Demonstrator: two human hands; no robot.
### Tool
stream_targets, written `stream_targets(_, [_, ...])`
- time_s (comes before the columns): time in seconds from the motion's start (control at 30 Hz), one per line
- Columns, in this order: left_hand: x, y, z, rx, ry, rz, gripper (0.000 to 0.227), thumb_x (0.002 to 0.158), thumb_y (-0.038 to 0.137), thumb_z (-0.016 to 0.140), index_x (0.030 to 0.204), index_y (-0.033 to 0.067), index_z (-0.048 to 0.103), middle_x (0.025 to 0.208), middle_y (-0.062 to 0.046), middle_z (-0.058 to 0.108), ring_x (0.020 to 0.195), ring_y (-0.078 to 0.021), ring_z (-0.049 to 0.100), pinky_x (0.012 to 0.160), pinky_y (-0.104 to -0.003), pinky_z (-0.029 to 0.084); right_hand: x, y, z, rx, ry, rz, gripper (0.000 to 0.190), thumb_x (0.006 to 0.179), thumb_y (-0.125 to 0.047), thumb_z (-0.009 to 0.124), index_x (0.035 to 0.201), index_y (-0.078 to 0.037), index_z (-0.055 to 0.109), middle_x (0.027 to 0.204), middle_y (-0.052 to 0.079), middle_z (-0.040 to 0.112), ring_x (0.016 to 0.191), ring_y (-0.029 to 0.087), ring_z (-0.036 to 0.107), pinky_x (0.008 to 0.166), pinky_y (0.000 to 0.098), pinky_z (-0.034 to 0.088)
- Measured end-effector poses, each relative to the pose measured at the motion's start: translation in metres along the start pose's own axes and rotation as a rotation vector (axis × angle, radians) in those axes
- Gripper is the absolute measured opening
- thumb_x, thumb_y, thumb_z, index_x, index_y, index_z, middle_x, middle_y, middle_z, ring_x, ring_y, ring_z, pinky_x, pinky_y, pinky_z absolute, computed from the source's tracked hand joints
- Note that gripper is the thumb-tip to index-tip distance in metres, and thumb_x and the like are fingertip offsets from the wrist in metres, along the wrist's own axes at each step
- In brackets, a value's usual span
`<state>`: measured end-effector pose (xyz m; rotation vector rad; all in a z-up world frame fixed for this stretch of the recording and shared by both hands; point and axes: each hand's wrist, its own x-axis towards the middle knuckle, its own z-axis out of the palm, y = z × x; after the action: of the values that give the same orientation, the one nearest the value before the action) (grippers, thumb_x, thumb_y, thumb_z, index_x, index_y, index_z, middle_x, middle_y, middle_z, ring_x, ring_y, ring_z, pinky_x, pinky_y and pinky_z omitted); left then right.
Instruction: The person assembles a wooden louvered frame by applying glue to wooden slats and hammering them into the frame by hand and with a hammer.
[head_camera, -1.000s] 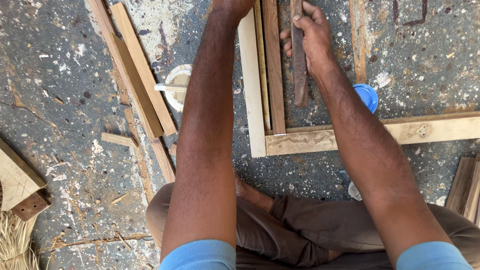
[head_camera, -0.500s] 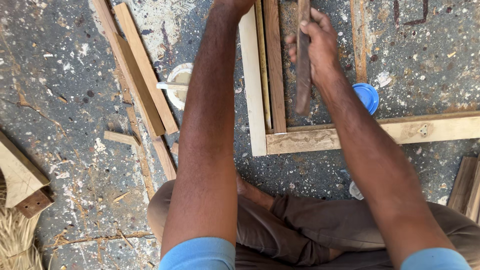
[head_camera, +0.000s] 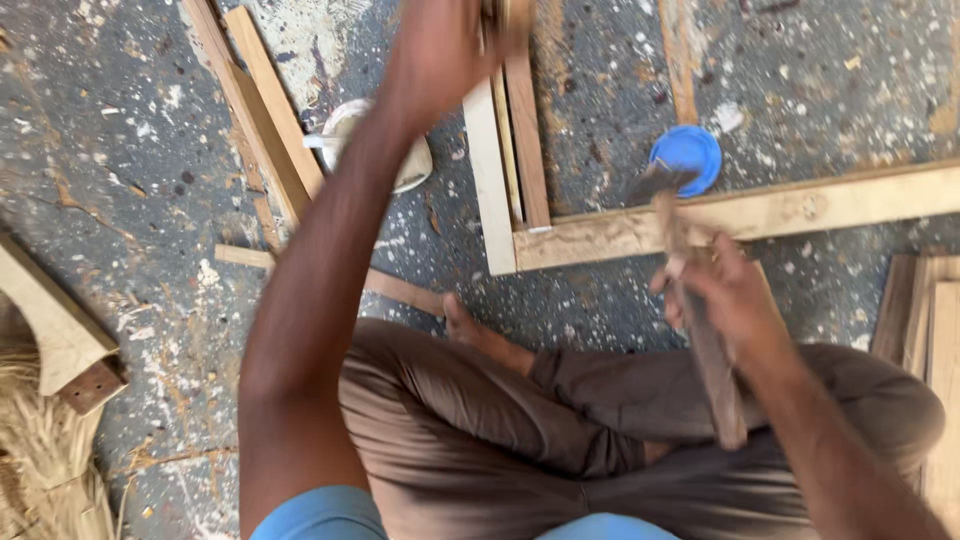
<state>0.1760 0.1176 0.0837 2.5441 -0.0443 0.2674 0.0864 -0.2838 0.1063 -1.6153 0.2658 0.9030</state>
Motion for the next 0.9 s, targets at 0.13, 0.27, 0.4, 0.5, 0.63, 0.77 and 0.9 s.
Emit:
stream_targets(0.13, [-0.123,0.066,-0.004,-0.213,-0.287,-0.19,0.029,0.092,0.036,0.076,0.096,0.0075,0.071,0.076,-0.01,0.07,0.057,-0.0204,0.063,0.056,-0.038,0.053,-0.039,0.067,0.002,0.054,-0.116,0.171,0.066,0.094,-0.011,0.059,0.156,-0.013,0.036,0.082,0.013,0.07,0.055,0.017,0.063,0.047,0.0318,0.054])
stream_targets(0.27, [-0.203,0.091,0.009,-0.06,-0.395,-0.212,0.021,0.081,0.022,0.075,0.094,0.0059,0.071,0.088,-0.012,0.074,0.069,-0.0259,0.071,0.065,-0.043,0.06,-0.053,0.106,0.006,0.047,-0.274,0.169,0.07,0.093,-0.014,0.064,0.157,-0.008,0.036,0.082,0.012,0.071,0.056,0.016,0.064,0.047,0.0304,0.053])
stream_targets(0.4, [-0.219,0.072,0.02,0.135,-0.478,-0.458,0.034,0.087,0.042,0.071,0.102,0.0121,0.074,0.101,-0.018,0.076,0.092,-0.0382,0.072,0.082,-0.051,0.058,-0.037,0.103,0.013,0.034,-0.398,0.12,0.071,0.095,-0.016,0.064,0.158,-0.006,0.033,0.081,0.012,0.071,0.054,0.017,0.064,0.046,0.032,0.053])
stream_targets(0.5, [-0.216,0.049,0.028,0.332,-0.486,-0.544,0.046,0.081,0.046,0.072,0.111,0.0121,0.071,0.108,-0.019,0.074,0.1,-0.0403,0.071,0.086,-0.053,0.057,-0.036,0.09,0.017,-0.102,-0.354,0.152,0.071,0.096,-0.018,0.063,0.159,-0.007,0.031,0.083,0.014,0.074,0.057,0.018,0.068,0.05,0.0321,0.056])
stream_targets(0.63, [-0.212,0.018,0.042,0.375,-0.494,-0.634,0.04,0.085,0.042,0.065,0.114,0.0148,0.073,0.109,-0.021,0.075,0.103,-0.0412,0.072,0.089,-0.052,0.057,-0.039,0.078,0.018,-0.249,-0.331,0.171,0.071,0.096,-0.019,0.062,0.159,-0.009,0.031,0.085,0.015,0.075,0.059,0.02,0.07,0.052,0.0342,0.058])
stream_targets(0.77, [-0.221,-0.007,0.055,0.554,-0.575,-0.567,0.04,0.097,0.043,0.06,0.118,0.0134,0.075,0.117,-0.022,0.074,0.108,-0.0422,0.071,0.092,-0.053,0.057,-0.024,0.094,0.014,-0.523,-0.298,0.048,0.06,0.097,-0.025,0.066,0.152,-0.01,0.047,0.088,0.017,0.076,0.067,0.026,0.073,0.061,0.0388,0.06])
stream_targets(0.9, [-0.223,-0.012,0.055,0.592,-0.655,-0.642,0.04,0.086,0.036,0.07,0.119,0.0135,0.075,0.121,-0.021,0.072,0.112,-0.0395,0.069,0.094,-0.05,0.056,-0.002,0.128,0.004,-0.988,-0.14,-0.461,0.045,0.093,-0.031,0.07,0.135,-0.013,0.066,0.101,0.017,0.075,0.087,0.034,0.072,0.078,0.0488,0.057])
